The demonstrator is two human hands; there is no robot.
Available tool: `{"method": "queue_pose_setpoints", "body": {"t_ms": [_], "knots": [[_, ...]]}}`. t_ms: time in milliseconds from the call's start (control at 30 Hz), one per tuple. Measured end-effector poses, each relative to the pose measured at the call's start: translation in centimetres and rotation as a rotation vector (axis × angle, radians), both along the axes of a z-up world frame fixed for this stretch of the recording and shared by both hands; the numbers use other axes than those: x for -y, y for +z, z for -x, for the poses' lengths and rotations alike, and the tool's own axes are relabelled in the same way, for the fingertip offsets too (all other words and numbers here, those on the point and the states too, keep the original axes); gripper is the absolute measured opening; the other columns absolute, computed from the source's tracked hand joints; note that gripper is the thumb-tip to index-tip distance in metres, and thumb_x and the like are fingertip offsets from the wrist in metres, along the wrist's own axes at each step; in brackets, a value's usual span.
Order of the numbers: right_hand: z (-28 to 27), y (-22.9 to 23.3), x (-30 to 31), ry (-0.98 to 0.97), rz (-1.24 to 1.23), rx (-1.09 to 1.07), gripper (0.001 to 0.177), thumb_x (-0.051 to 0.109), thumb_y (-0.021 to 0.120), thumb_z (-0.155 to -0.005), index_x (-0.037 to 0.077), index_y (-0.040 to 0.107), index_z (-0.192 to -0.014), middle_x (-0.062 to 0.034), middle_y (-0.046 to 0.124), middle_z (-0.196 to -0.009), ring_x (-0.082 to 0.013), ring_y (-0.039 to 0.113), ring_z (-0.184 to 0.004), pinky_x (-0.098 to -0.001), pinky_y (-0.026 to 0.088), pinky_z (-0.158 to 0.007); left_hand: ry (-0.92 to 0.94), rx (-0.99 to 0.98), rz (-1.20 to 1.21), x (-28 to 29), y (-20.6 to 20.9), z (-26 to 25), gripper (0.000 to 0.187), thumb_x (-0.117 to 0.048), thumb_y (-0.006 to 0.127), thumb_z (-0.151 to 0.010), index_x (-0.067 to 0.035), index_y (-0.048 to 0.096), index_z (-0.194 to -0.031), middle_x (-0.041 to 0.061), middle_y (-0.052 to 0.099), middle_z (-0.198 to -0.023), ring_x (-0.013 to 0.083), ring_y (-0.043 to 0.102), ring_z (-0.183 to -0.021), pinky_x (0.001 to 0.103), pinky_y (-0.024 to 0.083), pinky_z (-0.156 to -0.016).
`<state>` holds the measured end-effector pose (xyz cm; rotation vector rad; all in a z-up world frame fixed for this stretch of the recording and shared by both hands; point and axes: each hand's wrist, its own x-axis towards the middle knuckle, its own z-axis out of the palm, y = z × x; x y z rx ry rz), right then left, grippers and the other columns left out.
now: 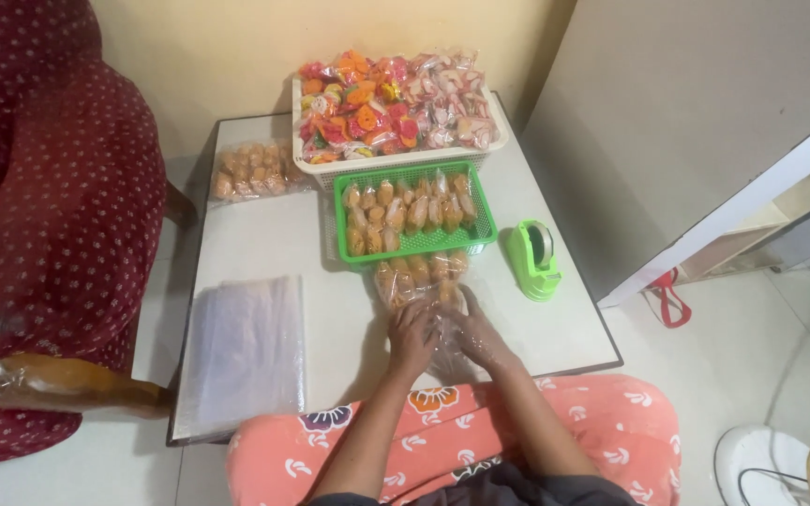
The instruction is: A person is manually picking up individual snacks from a basket and placing them into a clear plastic bag for packaging.
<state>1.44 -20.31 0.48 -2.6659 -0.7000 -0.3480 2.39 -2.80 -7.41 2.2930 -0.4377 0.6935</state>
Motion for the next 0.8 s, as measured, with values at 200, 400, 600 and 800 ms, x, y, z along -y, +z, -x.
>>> {"method": "queue_pose_setpoints", "body": {"t_ms": [200,400,600,800], "knots": [[0.3,9.0,2.8,-0.031,0.091,-0.709,0.056,0.028,0.074,-0.090,0.022,0.060,-0.143,-0.0139,0.051,-0.152,-0.0383,0.058,-0.130,-0.0456,0.050,-0.107,0.095,-0.141,-0.014,0.8,0.7,-0.6,0.018,-0.023,0.077,-0.078,-0.018,0.068,-0.092,-0.001,0.064,-0.118,0.0250,0.058,-0.121,0.044,0.044,-0.101],[-2.4,11.1,4.7,0.165,-0.574,-0.832,0.021,0.023,0.075,-0.090,0.012,0.085,-0.104,-0.0124,0.082,-0.096,-0.0245,0.074,-0.092,-0.0409,0.055,-0.092,0.185,-0.162,-0.020,0.9,0.4,-1.2,0.016,-0.030,0.076,-0.082,-0.024,0.064,-0.088,-0.009,0.065,-0.111,0.0200,0.061,-0.110,0.042,0.047,-0.092],[-12.7,2.2,4.0,-0.201,-0.669,-0.570,0.021,0.018,0.075,-0.092,0.013,0.079,-0.112,-0.0141,0.078,-0.099,-0.0267,0.075,-0.089,-0.0390,0.059,-0.082,0.298,-0.318,0.046,1.3,0.5,-1.2,0.027,-0.019,0.077,-0.083,-0.019,0.061,-0.106,0.008,0.066,-0.114,0.0370,0.057,-0.122,0.063,0.039,-0.103],[-21.9,-5.9,1.7,-0.259,-0.474,-0.301,0.019,0.020,0.073,-0.093,0.020,0.077,-0.112,-0.0019,0.077,-0.105,-0.0207,0.074,-0.101,-0.0344,0.058,-0.089,0.142,-0.240,-0.124,0.8,0.3,-2.2,0.033,-0.016,0.067,-0.087,-0.033,0.066,-0.115,-0.009,0.063,-0.114,0.0183,0.056,-0.123,0.064,0.030,-0.111]]}}
